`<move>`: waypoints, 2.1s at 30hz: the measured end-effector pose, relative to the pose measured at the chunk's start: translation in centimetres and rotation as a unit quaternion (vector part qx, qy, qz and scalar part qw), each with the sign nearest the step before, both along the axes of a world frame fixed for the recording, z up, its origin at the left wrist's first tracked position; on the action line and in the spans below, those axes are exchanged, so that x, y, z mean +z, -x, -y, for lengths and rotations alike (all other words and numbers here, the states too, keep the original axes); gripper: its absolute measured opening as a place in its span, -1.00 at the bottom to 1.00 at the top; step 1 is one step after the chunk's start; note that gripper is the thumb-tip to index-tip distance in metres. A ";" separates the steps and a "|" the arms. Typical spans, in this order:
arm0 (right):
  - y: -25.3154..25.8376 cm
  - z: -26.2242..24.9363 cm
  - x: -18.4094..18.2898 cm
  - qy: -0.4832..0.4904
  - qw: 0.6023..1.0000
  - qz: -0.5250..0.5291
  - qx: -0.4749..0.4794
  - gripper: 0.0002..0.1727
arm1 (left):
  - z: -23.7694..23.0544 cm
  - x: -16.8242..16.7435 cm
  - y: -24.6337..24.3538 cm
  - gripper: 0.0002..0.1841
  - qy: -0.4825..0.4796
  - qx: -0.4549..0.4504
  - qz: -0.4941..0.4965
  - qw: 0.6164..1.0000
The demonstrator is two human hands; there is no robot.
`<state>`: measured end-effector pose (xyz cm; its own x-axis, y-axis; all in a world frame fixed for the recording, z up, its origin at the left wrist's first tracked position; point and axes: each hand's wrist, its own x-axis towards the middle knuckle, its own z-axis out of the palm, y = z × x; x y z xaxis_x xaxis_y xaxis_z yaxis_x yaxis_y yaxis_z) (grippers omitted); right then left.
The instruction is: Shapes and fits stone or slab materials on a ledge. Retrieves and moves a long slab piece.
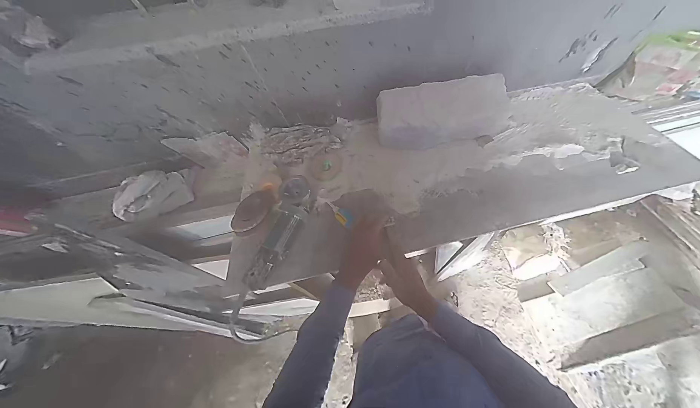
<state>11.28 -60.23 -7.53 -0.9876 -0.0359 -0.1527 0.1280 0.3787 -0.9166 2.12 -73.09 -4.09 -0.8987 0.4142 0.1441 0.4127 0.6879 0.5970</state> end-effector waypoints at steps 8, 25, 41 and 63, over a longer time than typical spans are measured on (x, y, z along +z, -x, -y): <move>5.8 -2.8 9.7 -0.231 0.955 -0.175 -0.065 -0.63 | 0.7 0.6 0.1 -0.67 0.027 -0.028 0.050 0.998; 16.2 3.3 7.1 -0.301 0.937 -0.076 0.158 -0.56 | 0.7 0.1 -0.6 -0.63 -0.023 0.011 0.087 0.996; -3.1 -4.9 5.9 -0.259 0.964 -0.002 -0.063 -0.57 | 1.0 -1.2 0.3 -0.51 0.004 -0.003 0.055 0.998; -1.0 -3.3 6.1 -0.457 0.865 -0.201 -0.055 -0.74 | 1.2 -1.6 0.6 -0.58 -0.014 0.009 0.020 1.000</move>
<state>12.30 -56.95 -1.47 -0.9574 0.0160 0.2883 -0.0499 0.9743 -0.2196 1.53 -74.30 -5.73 -0.9111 0.3944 0.1197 0.3764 0.6777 0.6317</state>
